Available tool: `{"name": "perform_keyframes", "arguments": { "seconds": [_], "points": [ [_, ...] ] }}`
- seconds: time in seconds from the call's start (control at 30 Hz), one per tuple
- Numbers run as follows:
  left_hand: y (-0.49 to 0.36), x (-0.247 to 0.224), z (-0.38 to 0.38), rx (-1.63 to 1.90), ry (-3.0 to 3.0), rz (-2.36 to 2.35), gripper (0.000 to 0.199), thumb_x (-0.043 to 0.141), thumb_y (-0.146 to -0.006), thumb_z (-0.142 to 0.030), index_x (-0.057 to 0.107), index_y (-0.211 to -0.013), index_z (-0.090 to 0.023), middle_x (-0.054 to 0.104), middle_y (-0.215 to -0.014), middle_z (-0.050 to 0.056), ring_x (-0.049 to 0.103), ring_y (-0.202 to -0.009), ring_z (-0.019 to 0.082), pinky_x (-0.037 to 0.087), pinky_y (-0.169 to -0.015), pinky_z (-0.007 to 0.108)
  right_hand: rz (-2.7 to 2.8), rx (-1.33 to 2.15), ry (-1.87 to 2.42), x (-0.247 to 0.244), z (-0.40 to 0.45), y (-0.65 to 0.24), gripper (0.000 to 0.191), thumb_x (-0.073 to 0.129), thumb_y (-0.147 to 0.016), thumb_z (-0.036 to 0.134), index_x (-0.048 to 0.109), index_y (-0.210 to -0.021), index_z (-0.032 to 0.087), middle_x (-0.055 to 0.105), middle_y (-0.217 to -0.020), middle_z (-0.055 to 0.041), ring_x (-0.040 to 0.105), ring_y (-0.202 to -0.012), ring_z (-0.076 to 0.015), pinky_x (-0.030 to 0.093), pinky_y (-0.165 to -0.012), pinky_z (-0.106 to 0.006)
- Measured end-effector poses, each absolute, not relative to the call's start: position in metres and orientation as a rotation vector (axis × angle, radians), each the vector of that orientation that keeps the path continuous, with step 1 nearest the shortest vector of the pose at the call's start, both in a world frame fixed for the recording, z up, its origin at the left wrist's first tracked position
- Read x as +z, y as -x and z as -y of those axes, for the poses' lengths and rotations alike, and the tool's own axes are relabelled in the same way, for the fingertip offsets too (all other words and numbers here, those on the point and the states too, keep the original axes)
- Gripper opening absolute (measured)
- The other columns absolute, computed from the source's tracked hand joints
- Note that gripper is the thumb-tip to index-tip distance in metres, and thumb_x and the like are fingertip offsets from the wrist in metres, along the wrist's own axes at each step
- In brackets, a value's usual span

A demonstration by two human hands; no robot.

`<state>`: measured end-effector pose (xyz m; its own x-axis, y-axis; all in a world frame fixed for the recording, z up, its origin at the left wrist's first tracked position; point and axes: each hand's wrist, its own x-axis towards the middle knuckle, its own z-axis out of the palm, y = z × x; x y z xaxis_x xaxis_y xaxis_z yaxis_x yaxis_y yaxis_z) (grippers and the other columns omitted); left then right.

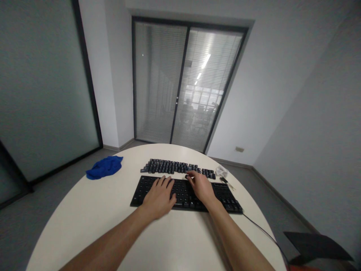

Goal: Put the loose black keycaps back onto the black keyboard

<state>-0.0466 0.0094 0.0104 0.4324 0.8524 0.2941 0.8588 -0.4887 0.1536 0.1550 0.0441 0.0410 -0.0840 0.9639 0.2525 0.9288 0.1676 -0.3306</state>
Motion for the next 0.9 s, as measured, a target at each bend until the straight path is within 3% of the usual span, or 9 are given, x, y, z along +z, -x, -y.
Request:
{"name": "perform_keyframes", "arguments": {
  "seconds": [0.23,0.9],
  "points": [
    [0.047,0.011,-0.009,-0.528,2.634,1.581,0.055,0.039,-0.095,-0.037,0.048,-0.144,-0.013,0.045,-0.154,0.013,0.035,-0.143,0.032,0.027,-0.118,0.049,2.048,0.435,1.451,0.031,-0.024,-0.179,0.025,0.055,-0.095,0.027,0.072,-0.112,0.021,0.075,-0.115,-0.0056,0.067,-0.110,-0.0220,0.046,-0.101,-0.033],
    [0.047,0.011,-0.008,-0.511,2.640,1.592,0.054,0.041,-0.096,-0.036,0.049,-0.144,-0.012,0.045,-0.154,0.013,0.035,-0.143,0.032,0.026,-0.119,0.049,2.157,0.687,1.245,0.042,-0.007,-0.187,0.019,0.066,-0.090,0.031,0.078,-0.103,0.024,0.076,-0.106,-0.0044,0.067,-0.102,-0.0213,0.048,-0.094,-0.031]
  ]
}}
